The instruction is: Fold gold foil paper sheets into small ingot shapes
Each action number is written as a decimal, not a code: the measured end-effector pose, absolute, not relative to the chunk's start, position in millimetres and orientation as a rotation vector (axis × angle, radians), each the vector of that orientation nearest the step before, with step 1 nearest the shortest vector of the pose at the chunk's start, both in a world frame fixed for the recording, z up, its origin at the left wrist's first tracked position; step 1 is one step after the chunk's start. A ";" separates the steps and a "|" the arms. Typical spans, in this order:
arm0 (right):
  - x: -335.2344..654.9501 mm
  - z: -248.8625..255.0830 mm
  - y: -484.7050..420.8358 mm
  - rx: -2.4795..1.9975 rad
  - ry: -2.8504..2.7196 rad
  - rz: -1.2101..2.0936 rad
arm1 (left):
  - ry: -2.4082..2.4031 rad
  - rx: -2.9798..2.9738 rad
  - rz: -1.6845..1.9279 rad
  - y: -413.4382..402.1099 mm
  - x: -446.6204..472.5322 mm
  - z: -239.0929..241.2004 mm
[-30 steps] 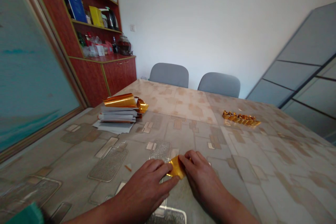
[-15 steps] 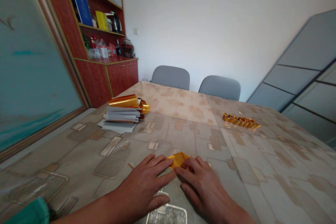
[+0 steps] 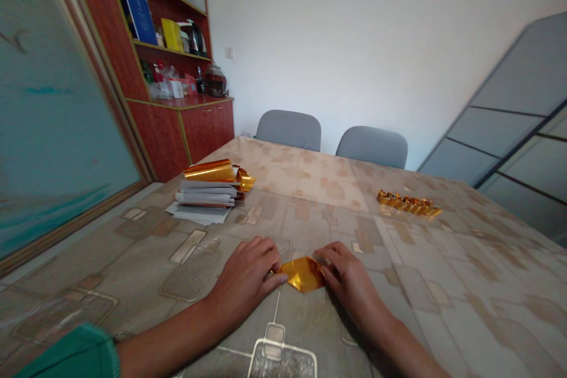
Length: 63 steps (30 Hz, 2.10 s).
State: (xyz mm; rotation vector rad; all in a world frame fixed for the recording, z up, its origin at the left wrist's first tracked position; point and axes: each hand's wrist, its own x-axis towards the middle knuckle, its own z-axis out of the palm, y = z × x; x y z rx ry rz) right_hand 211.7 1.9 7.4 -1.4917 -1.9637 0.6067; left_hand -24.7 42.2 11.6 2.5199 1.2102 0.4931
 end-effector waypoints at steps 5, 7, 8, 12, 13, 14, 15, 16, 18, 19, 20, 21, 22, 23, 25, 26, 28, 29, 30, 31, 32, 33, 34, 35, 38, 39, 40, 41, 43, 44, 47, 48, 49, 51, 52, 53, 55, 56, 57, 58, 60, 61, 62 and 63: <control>212.4 0.8 16.2 -1.565 -1.980 0.626 | 1.230 2.483 0.521 46.8 -17.1 11.0; 212.8 -3.0 17.9 -1.568 -1.960 0.649 | 1.190 2.487 0.531 45.8 -18.0 9.1; 212.8 -4.9 17.8 -1.562 -1.949 0.664 | 1.167 2.491 0.537 45.2 -18.5 8.3; 210.2 -7.5 13.0 -1.504 -1.907 0.697 | 1.087 2.498 0.574 44.0 -18.3 6.0; 208.8 -6.2 11.0 -1.481 -1.902 0.698 | 1.065 2.500 0.588 44.2 -17.8 5.7; 207.3 -4.0 8.9 -1.455 -1.901 0.700 | 1.044 2.502 0.603 44.4 -17.2 5.6; 205.7 -1.0 6.5 -1.426 -1.904 0.702 | 1.024 2.504 0.621 44.5 -16.7 5.5; 204.4 2.6 4.0 -1.399 -1.909 0.704 | 1.005 2.505 0.640 44.7 -16.2 5.6; 202.8 10.6 -1.5 -1.351 -1.912 0.696 | 0.974 2.506 0.686 44.5 -16.0 6.0; 202.8 14.5 -4.5 -1.322 -1.920 0.672 | 0.956 2.506 0.711 44.0 -16.3 6.4; 203.1 18.0 -7.6 -1.283 -1.938 0.631 | 0.937 2.507 0.736 43.3 -16.8 6.7; 203.8 20.9 -10.9 -1.227 -1.974 0.570 | 0.920 2.506 0.760 42.2 -17.5 7.1; 204.6 23.1 -14.3 -1.164 -2.015 0.501 | 0.893 2.511 0.792 40.9 -18.4 7.4; 205.4 24.4 -17.8 -1.100 -2.061 0.432 | 0.857 2.525 0.839 39.3 -19.3 7.6; 206.8 25.0 -25.0 -1.036 -2.153 0.323 | 0.768 2.587 0.949 35.6 -20.8 7.0; 207.4 24.4 -28.3 -1.046 -2.197 0.281 | 0.723 2.633 1.000 33.8 -21.2 6.2; 208.3 21.9 -33.7 -1.109 -2.293 0.202 | 0.648 2.736 1.052 30.5 -21.2 3.3; 208.7 20.4 -35.6 -1.139 -2.338 0.164 | 0.629 2.782 1.037 29.2 -20.7 1.6; 209.0 18.8 -36.8 -1.160 -2.377 0.129 | 0.612 2.822 1.007 28.0 -20.2 -0.3; 209.4 17.3 -37.5 -1.167 -2.404 0.094 | 0.596 2.857 0.972 27.0 -19.5 -1.9; 209.7 15.9 -37.7 -1.168 -2.423 0.065 | 0.589 2.886 0.928 26.1 -18.9 -3.1; 210.0 14.8 -37.6 -1.167 -2.437 0.045 | 0.593 2.909 0.880 25.3 -18.5 -3.9; 210.2 13.8 -37.4 -1.164 -2.449 0.042 | 0.608 2.922 0.835 24.6 -18.4 -4.0; 210.5 13.0 -37.1 -1.159 -2.464 0.058 | 0.625 2.926 0.790 23.9 -18.7 -3.5; 211.6 11.8 -36.9 -1.177 -2.490 0.210 | 0.633 2.900 0.661 21.9 -22.3 1.0; 212.0 11.9 -36.9 -1.190 -2.490 0.274 | 0.615 2.882 0.628 21.2 -24.4 2.8; 212.4 12.2 -37.0 -1.201 -2.483 0.333 | 0.594 2.862 0.596 20.5 -26.9 4.5; 212.8 12.9 -37.1 -1.208 -2.475 0.390 | 0.578 2.837 0.574 19.7 -29.6 5.9; 213.1 14.6 -36.7 -1.209 -2.452 0.484 | 0.548 2.792 0.560 18.5 -34.8 7.1; 212.9 15.4 -36.3 -1.210 -2.429 0.521 | 0.538 2.775 0.568 18.1 -37.0 6.9; 211.8 15.2 -33.2 -1.251 -2.295 0.609 | 0.513 2.722 0.611 17.5 -40.7 4.1; 211.2 14.1 -31.6 -1.279 -2.230 0.642 | 0.516 2.698 0.621 17.3 -41.0 2.9; 210.6 12.8 -29.8 -1.317 -2.163 0.679 | 0.527 2.672 0.624 17.1 -40.9 1.8; 209.3 9.6 -26.0 -1.406 -2.051 0.741 | 0.566 2.623 0.608 16.1 -40.0 0.3; 208.5 8.0 -24.2 -1.443 -2.013 0.765 | 0.600 2.602 0.598 15.3 -39.5 0.0; 207.8 6.7 -22.6 -1.472 -1.982 0.781 | 0.636 2.585 0.589 14.4 -38.9 0.1; 206.3 4.8 -20.4 -1.508 -1.936 0.800 | 0.689 2.568 0.568 12.3 -37.9 1.5; 205.6 4.3 -19.7 -1.518 -1.921 0.800 | 0.700 2.572 0.547 11.1 -37.4 2.8; 205.2 4.2 -19.3 -1.524 -1.912 0.792 | 0.698 2.585 0.517 10.0 -37.0 4.3; 204.9 4.5 -19.1 -1.527 -1.908 0.783 | 0.687 2.601 0.479 8.9 -36.7 5.9; 204.9 6.5 -19.3 -1.517 -1.910 0.783 | 0.668 2.624 0.409 7.1 -36.8 9.0; 205.2 8.2 -19.7 -1.506 -1.904 0.798 | 0.661 2.627 0.385 6.4 -37.2 10.4; 205.5 10.1 -20.3 -1.496 -1.892 0.833 | 0.649 2.626 0.369 6.1 -37.9 11.6; 205.8 12.1 -21.1 -1.484 -1.881 0.887 | 0.636 2.619 0.350 6.2 -38.7 12.7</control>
